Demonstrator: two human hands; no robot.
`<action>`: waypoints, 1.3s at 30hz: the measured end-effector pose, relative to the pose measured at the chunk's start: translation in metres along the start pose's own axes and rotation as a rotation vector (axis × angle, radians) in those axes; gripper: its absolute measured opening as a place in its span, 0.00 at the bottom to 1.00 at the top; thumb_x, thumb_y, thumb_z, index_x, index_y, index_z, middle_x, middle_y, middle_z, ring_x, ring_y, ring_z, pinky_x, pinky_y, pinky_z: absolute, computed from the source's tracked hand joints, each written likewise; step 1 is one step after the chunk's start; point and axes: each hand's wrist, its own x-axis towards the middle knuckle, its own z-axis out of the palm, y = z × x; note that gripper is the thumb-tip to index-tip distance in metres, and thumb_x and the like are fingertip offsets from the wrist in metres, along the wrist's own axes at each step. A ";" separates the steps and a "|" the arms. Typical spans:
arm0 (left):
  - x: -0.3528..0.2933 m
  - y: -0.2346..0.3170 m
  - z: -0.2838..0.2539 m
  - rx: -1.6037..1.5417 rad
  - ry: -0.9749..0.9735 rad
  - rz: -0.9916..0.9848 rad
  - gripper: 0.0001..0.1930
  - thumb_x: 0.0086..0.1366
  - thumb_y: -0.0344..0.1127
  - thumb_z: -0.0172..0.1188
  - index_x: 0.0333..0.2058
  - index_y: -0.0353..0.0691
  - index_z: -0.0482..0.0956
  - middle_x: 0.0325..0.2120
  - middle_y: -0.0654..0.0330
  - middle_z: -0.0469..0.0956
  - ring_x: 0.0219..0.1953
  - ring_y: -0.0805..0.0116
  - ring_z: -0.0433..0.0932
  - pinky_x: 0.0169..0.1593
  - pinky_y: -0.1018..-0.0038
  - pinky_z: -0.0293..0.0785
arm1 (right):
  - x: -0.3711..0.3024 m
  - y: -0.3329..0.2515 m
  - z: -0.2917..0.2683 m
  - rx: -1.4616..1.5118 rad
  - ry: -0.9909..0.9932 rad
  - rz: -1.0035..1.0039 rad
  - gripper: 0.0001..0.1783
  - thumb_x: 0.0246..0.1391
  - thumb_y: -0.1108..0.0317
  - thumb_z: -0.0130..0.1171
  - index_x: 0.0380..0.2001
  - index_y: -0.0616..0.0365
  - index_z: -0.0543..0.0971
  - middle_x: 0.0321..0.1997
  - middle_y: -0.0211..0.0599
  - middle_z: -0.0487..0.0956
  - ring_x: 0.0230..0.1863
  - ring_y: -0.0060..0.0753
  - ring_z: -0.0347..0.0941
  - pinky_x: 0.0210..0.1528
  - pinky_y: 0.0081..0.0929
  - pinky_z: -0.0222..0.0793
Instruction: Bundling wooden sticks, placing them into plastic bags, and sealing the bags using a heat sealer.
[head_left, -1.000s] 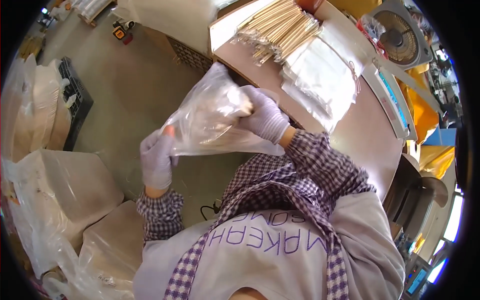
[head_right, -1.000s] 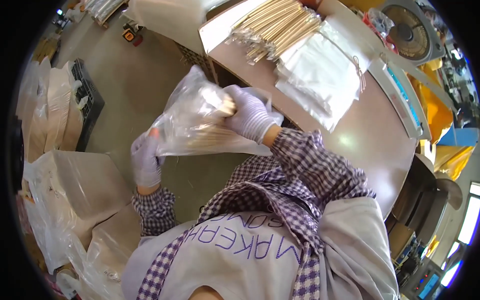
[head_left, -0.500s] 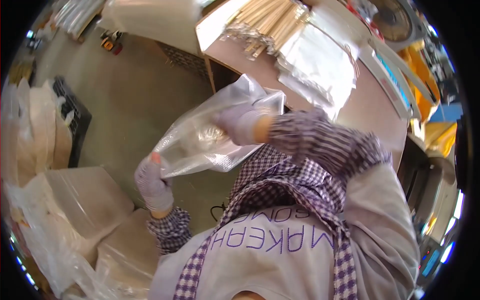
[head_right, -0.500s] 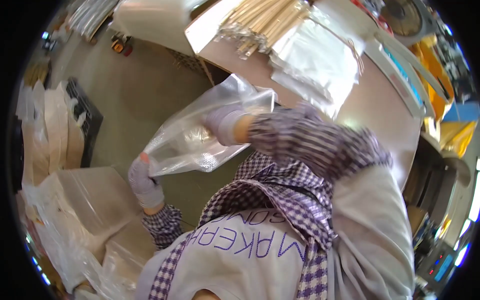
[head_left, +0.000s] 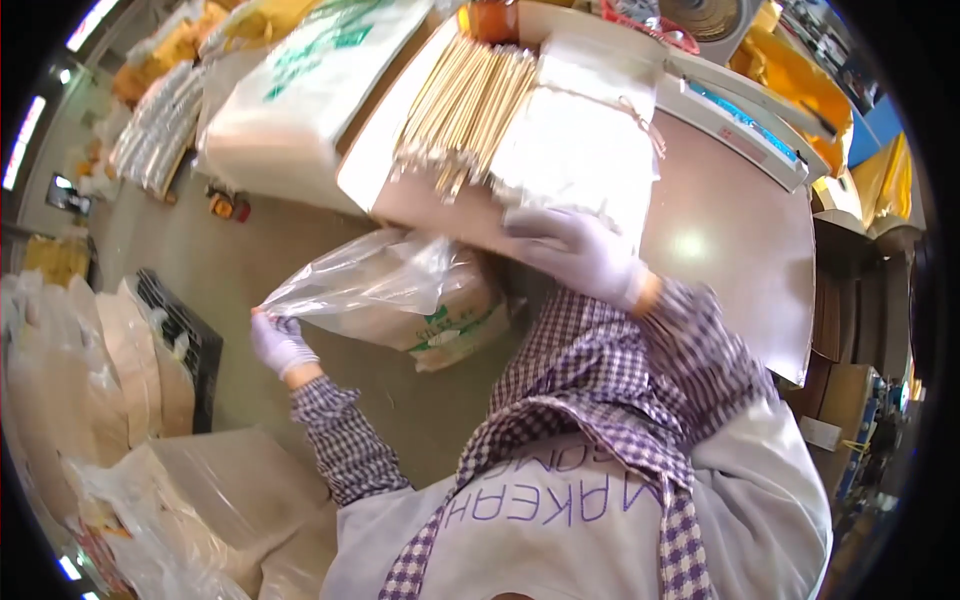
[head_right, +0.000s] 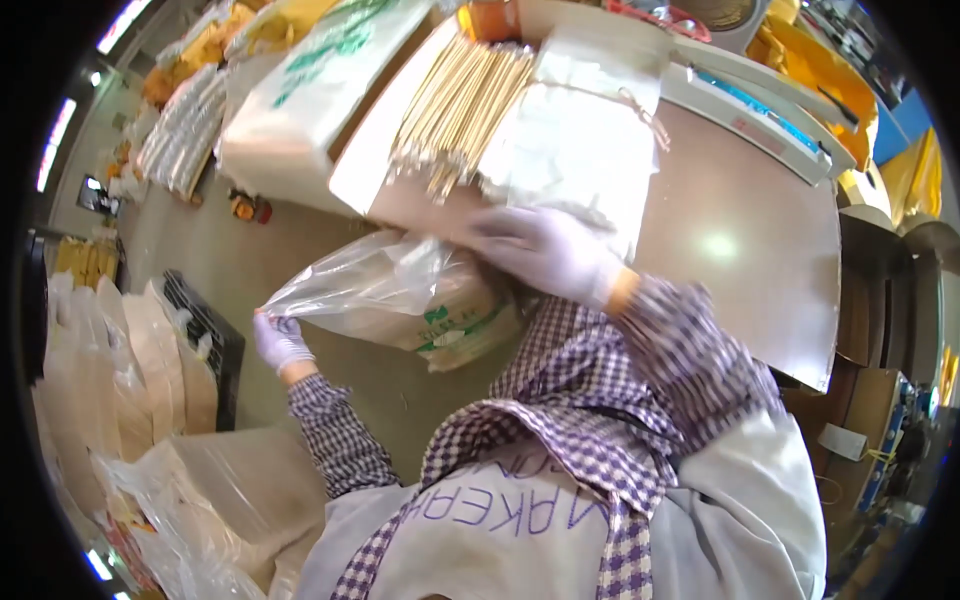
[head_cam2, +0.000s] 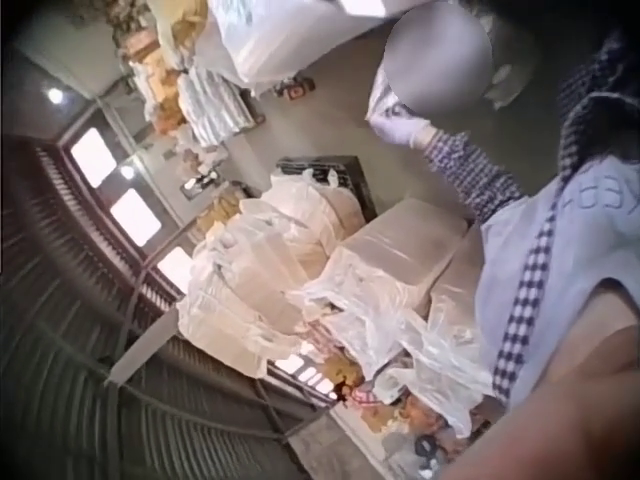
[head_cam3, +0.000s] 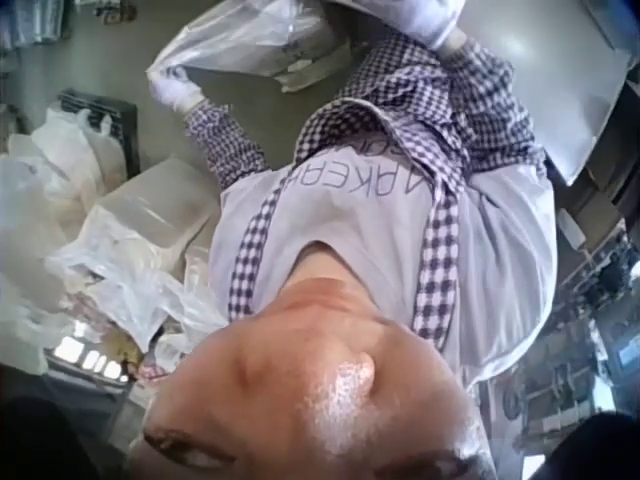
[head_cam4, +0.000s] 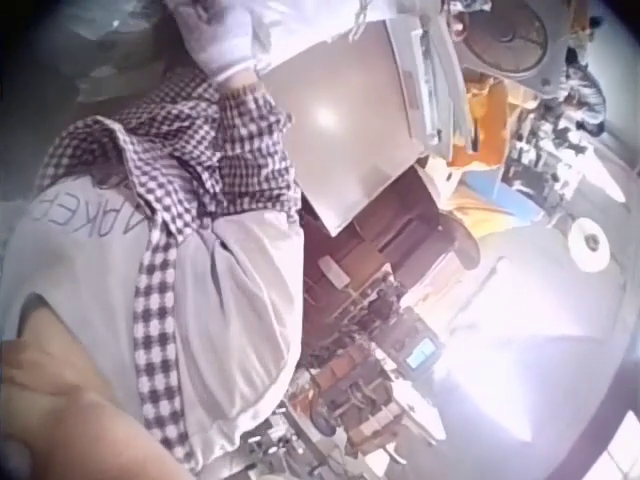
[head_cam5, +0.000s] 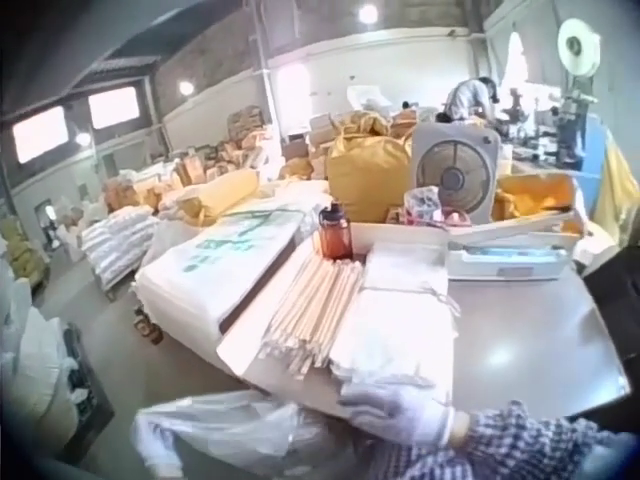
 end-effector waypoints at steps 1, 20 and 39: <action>-0.002 -0.005 0.017 0.049 -0.024 -0.010 0.06 0.60 0.35 0.51 0.28 0.41 0.70 0.20 0.68 0.69 0.20 0.80 0.66 0.24 0.82 0.62 | -0.030 0.016 -0.020 -0.061 0.166 0.036 0.14 0.48 0.70 0.55 0.41 0.61 0.75 0.38 0.44 0.77 0.39 0.39 0.74 0.44 0.29 0.68; -0.684 -0.223 0.317 0.783 -2.411 0.452 0.28 0.55 0.47 0.54 0.49 0.33 0.65 0.36 0.45 0.75 0.38 0.48 0.74 0.42 0.62 0.70 | -0.399 0.164 -0.334 -0.839 0.982 1.236 0.40 0.42 0.55 0.60 0.56 0.60 0.60 0.62 0.44 0.58 0.59 0.43 0.58 0.57 0.33 0.59; -0.736 -0.243 0.433 0.538 -2.174 -0.220 0.49 0.42 0.55 0.68 0.53 0.29 0.52 0.43 0.45 0.72 0.45 0.54 0.73 0.48 0.70 0.69 | -0.409 0.239 -0.408 0.575 0.927 0.597 0.45 0.41 0.36 0.57 0.53 0.61 0.64 0.52 0.36 0.69 0.53 0.24 0.62 0.56 0.24 0.58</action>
